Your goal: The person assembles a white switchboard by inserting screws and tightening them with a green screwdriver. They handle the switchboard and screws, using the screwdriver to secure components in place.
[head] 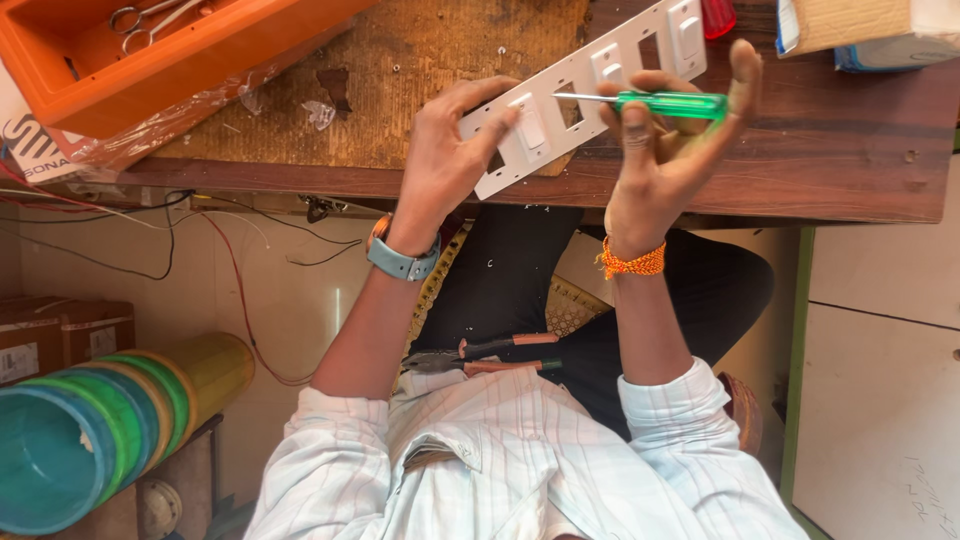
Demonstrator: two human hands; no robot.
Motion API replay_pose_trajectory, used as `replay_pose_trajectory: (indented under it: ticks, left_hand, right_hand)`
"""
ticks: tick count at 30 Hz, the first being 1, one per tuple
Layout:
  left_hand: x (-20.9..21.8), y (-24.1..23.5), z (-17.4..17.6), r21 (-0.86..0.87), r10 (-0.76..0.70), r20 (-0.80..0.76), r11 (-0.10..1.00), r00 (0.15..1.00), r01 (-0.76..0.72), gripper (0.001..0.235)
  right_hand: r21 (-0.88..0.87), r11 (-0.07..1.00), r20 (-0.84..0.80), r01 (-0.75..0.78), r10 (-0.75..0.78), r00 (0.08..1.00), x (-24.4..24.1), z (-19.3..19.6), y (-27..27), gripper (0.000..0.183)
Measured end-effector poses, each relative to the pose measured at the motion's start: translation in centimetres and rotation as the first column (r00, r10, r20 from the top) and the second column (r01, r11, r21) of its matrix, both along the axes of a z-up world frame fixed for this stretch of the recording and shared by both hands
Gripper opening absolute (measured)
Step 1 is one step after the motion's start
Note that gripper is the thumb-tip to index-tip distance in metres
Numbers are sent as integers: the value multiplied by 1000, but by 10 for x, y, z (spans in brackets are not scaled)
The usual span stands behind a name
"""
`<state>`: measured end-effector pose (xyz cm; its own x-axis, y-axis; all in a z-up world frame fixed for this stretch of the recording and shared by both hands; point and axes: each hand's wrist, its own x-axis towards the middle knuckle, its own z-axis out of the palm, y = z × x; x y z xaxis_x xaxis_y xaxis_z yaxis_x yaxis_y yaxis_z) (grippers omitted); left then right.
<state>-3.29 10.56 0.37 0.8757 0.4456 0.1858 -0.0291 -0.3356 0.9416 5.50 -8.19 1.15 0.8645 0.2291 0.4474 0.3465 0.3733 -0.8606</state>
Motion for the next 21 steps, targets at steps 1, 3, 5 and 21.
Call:
replay_pose_trajectory:
  ticks: [1,3,5,21]
  left_hand:
    - [-1,1,1,-1,-35,3,999,999,35,38]
    - [-2,2,5,-27,-68,0,997,998,68,42]
    - [-2,2,9,-26,-81,-7,996,997,81,43]
    - [-10,4,24,-195,-111,-13,975,994,106,29]
  right_hand:
    - [7,1000,1,-31,31,1000,0,-2,0,75]
    - [30,998,-37,-47,48,998,2,-4,-2,73]
    - [31,999,-85,-38,40,996,5,-4,-3,67]
    - [-79,986,-3,-149,149,989,8,-7,-6,61]
